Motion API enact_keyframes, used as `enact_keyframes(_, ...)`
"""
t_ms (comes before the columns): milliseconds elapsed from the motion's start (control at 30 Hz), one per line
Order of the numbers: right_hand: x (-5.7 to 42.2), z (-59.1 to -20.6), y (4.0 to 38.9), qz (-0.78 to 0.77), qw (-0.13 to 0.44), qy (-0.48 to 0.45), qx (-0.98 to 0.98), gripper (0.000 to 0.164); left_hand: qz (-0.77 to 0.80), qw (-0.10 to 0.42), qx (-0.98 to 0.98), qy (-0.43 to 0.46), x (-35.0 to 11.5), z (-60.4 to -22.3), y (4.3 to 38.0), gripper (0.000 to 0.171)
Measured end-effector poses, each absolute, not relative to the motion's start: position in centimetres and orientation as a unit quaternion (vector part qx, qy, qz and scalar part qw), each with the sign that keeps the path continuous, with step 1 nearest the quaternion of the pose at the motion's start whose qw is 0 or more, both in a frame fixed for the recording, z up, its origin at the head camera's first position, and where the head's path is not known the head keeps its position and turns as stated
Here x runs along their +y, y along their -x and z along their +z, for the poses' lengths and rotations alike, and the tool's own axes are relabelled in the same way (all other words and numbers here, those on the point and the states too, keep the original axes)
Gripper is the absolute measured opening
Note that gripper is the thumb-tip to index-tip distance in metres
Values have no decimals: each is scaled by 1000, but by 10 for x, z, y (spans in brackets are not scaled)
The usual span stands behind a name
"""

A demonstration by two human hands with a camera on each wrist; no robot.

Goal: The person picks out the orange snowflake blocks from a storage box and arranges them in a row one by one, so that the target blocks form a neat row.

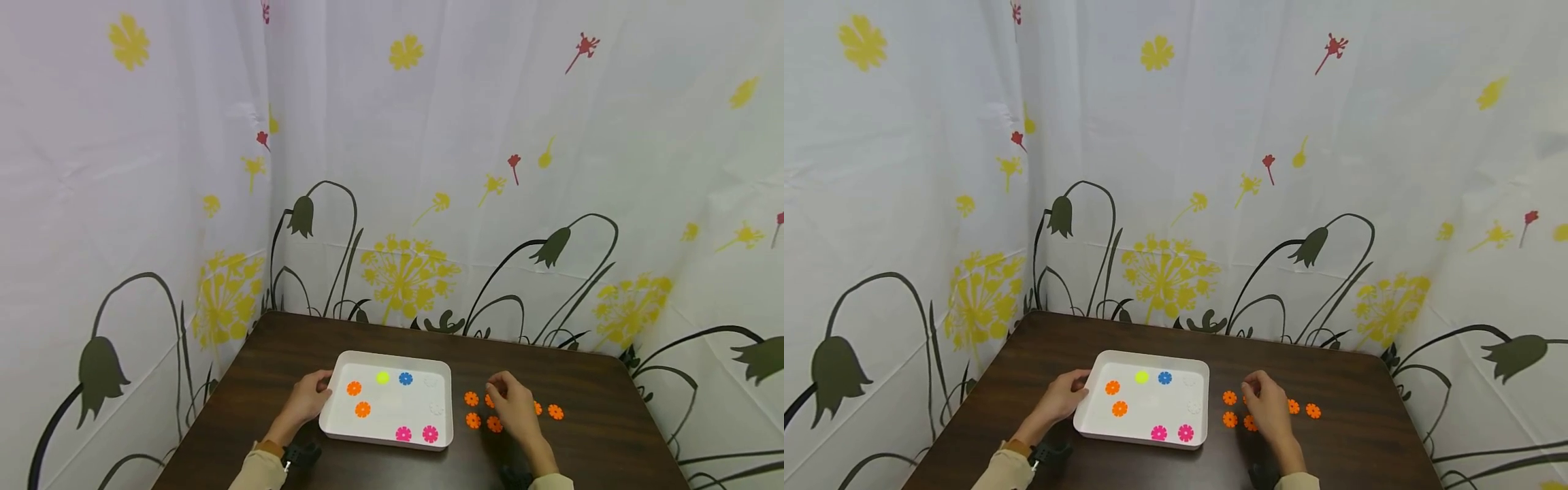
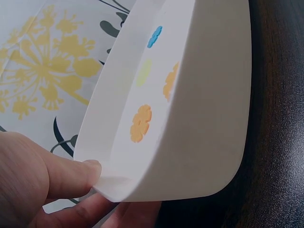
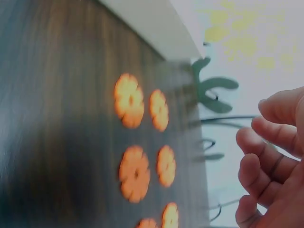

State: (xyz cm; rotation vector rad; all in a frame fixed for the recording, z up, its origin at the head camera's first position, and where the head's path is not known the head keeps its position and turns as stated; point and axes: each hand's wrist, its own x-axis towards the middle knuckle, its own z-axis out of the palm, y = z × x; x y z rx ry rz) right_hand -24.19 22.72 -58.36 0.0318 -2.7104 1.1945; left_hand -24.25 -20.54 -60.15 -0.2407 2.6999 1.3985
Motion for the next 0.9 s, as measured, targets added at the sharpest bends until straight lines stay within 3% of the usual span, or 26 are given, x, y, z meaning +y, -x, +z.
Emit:
enact_keyframes(233, 196, -575, 250, 423, 114, -28, -899, 4, 458, 54, 884, 84, -204, -604, 239, 44)
enact_keyframes(400, 173, -571, 258, 441, 118, -42, -889, 4, 459, 32, 885, 70, -204, -600, 239, 43)
enact_keyframes(900, 121, -572, 261, 463, 74, -67, -881, 6, 469, 51, 879, 76, -205, -600, 241, 43)
